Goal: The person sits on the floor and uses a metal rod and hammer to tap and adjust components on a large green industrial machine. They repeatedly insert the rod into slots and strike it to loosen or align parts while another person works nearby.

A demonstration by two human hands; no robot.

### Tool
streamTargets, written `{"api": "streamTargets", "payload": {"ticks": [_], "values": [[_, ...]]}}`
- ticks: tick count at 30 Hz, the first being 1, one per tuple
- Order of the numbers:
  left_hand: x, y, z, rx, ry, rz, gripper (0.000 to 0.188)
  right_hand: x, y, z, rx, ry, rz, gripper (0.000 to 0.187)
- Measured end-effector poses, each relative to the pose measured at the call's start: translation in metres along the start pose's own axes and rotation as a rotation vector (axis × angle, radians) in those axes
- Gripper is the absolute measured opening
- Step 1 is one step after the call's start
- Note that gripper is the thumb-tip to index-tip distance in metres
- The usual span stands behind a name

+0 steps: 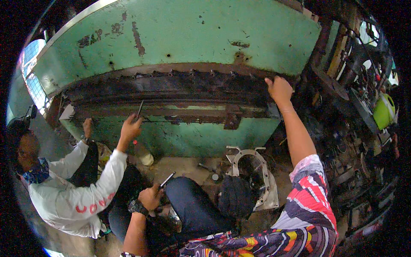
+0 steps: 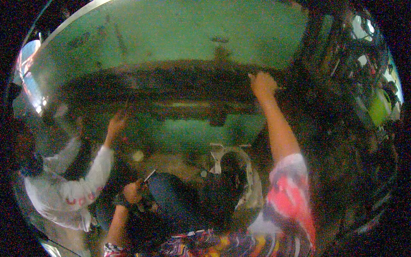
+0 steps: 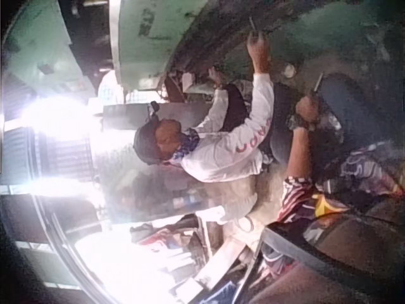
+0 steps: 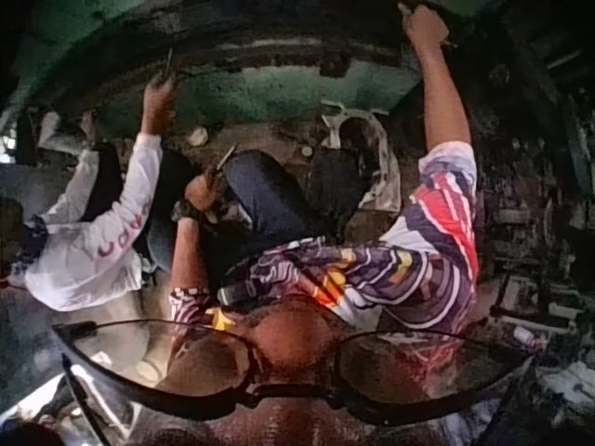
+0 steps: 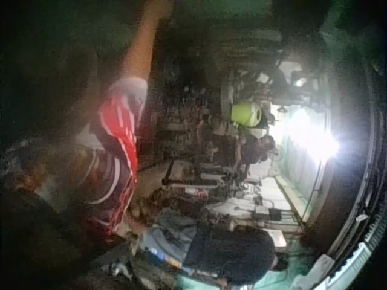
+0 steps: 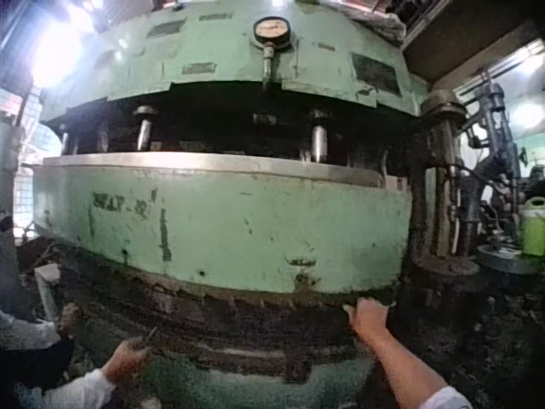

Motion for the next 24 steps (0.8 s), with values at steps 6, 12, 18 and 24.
{"api": "streamTargets", "payload": {"ticks": [6,12,18,24], "values": [[0.026,0.001,0.011,0.018,-0.021,-0.014,0.03,0.001,0.003,-0.024,-0.221,-0.371,0.034,0.047],[0.041,0.002,0.033,0.066,-0.033,-0.026,0.029,-0.102,0.017,0.036,-0.481,-0.736,-0.083,0.032],[0.038,0.017,0.013,0.038,-0.002,-0.018,0.028,-0.064,0.036,-0.008,-0.583,-1.316,-0.299,0.038],[0.025,0.005,0.026,0.047,-0.023,-0.061,0.028,0.002,0.018,-0.082,-0.458,-1.341,-0.525,0.051]]}}
Point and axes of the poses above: each hand's wrist, its own y-axis away from the middle knuckle, its own x-axis out of the back of the hand, z = x × y, the point moved 5 cm from there along -y, towards the middle knuckle, and after that the axes turned 4 degrees about y, right-handed, at the moved point
